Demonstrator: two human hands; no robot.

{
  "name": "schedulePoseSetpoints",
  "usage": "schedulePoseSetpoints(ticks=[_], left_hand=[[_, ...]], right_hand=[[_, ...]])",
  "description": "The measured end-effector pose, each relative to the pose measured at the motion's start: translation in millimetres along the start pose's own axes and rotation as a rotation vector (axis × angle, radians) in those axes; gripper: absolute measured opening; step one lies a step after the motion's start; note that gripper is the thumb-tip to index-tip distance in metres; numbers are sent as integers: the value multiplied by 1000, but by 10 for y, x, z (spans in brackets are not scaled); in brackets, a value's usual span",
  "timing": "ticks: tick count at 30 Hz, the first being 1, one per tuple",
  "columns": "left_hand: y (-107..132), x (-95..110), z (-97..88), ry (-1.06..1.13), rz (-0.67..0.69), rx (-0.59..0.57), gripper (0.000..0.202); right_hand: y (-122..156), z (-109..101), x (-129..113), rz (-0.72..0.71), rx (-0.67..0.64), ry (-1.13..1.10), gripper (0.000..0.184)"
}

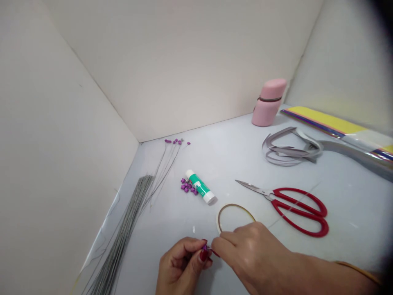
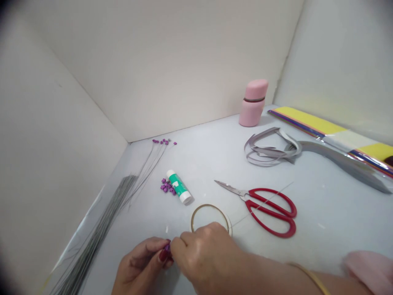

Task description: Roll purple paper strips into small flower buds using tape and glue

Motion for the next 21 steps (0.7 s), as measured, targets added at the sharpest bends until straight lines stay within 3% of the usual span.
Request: schedulePoseSetpoints(ticks=[5,21], left_hand=[[1,19,19,8,17,5,11],[-6,-15,-2,15,25,-7,10]], right_hand=[[-12,26,17,16,41,35,18],[-7,-5,-3,29,-16,12,21]])
Point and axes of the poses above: each hand's wrist, its own y-axis away from the middle knuckle, its own z-axis out of the palm, x = y × z, the point moved 3 cm from there along -y, towards the middle knuckle, and after that the axes turned 8 degrees about y, right-handed, at the moved point
